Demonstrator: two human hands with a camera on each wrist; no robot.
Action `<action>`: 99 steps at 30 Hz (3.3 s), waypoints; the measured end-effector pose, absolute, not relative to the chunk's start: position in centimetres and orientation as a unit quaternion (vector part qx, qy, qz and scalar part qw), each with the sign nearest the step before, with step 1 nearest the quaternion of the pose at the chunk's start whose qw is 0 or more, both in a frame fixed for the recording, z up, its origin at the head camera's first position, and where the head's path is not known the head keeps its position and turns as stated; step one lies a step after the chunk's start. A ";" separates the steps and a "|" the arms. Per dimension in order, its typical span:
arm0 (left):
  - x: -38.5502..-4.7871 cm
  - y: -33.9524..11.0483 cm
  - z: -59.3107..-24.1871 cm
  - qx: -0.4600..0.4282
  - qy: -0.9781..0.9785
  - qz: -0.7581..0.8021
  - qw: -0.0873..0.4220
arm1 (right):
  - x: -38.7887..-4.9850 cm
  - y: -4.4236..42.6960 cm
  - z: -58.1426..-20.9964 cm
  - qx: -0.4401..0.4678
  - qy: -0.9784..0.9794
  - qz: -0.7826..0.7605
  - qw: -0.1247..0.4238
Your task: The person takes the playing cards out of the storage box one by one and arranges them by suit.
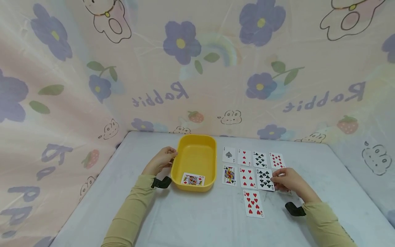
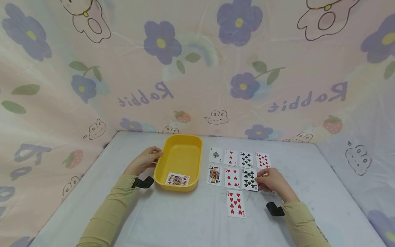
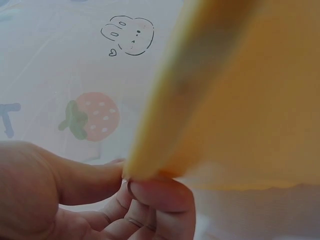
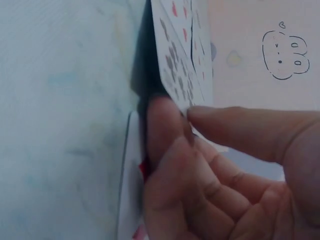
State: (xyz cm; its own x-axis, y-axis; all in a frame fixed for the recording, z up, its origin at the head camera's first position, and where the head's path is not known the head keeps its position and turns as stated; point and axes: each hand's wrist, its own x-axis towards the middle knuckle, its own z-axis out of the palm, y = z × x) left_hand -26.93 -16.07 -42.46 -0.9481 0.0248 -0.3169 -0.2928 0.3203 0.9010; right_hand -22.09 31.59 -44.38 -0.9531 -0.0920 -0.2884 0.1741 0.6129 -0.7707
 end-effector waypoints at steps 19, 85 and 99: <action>-27.0 -16.1 -42.7 -0.083 0.796 0.584 0.138 | -22.2 31.4 -44.5 0.027 0.905 -0.399 0.143; -26.9 -16.3 -42.6 -0.073 0.786 0.598 0.138 | -30.1 5.3 -37.4 -0.395 0.836 -0.273 0.265; -26.8 -16.8 -42.3 -0.077 0.787 0.596 0.140 | -30.0 2.1 -39.3 -0.355 0.847 -0.240 0.315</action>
